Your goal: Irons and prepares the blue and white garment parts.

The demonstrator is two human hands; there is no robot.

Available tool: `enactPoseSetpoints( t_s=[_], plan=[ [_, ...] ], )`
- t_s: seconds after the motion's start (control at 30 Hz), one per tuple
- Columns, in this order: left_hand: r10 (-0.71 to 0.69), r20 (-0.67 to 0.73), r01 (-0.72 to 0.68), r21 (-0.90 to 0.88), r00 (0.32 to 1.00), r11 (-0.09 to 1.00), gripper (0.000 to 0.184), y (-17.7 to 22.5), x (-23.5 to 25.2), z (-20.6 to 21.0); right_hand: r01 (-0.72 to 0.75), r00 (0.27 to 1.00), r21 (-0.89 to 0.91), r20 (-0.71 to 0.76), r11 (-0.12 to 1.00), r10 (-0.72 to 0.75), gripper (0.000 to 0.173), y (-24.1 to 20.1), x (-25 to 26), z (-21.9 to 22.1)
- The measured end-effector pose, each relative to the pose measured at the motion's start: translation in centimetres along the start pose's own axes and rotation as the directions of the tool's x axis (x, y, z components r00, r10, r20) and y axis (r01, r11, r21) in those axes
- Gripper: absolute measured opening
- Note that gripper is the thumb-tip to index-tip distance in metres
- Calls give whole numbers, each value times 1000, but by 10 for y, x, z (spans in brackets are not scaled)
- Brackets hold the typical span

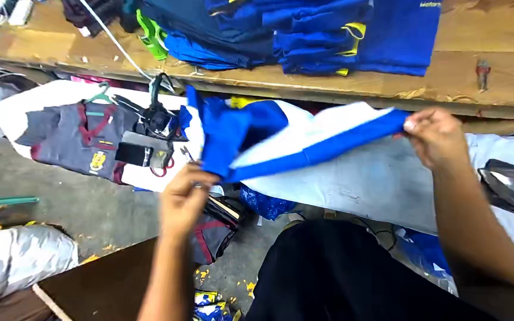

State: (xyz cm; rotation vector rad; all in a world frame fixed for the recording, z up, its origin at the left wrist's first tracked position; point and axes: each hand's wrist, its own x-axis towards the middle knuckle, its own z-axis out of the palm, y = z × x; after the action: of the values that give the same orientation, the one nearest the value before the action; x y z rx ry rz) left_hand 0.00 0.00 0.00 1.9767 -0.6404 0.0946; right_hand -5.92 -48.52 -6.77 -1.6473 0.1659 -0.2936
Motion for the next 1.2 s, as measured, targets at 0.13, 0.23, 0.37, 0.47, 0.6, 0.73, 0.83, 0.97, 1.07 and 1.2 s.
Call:
enactPoseSetpoints(
  t_s=[0.13, 0.23, 0.37, 0.47, 0.6, 0.73, 0.83, 0.97, 1.07, 1.2],
  plan=[
    [-343, 45, 344, -4, 938, 939, 22, -74, -88, 112, -403, 912, -191, 2, 895, 411, 14, 89, -38, -19],
    [-496, 50, 495, 29, 867, 868, 21, -96, -115, 154, -564, 798, -320, 26, 762, 601, 28, 122, -38, -25],
    [-533, 64, 501, 262, 844, 825, 22, -94, -113, 175, -625, 763, -199, 51, 755, 645, 40, 140, -34, -23],
    [-580, 82, 519, 360, 810, 775, 22, -84, -105, 178, -629, 758, -211, 45, 748, 651, 32, 140, -29, -29],
    [-478, -73, 482, 199, 876, 853, 21, -41, -107, 182, -396, 911, -223, 29, 891, 412, 27, 99, -20, -61],
    [-447, -262, 482, 82, 855, 872, 22, 2, -123, 214, -174, 984, -148, 11, 974, 177, 24, 50, -29, -104],
    [-540, -245, 558, 3, 805, 830, 21, -15, -142, 256, -281, 954, -224, 42, 933, 297, 26, 73, -33, -124],
    [-682, -153, 693, 30, 715, 720, 22, -55, -158, 297, -525, 779, -492, 49, 695, 625, 39, 141, -32, -118],
    [-662, -138, 676, 170, 737, 717, 21, -56, -152, 301, -557, 731, -529, 55, 640, 681, 38, 156, -31, -114],
    [-552, -118, 557, 328, 826, 763, 20, -51, -141, 306, -569, 714, -544, 43, 616, 699, 40, 151, -25, -110]
  ],
)
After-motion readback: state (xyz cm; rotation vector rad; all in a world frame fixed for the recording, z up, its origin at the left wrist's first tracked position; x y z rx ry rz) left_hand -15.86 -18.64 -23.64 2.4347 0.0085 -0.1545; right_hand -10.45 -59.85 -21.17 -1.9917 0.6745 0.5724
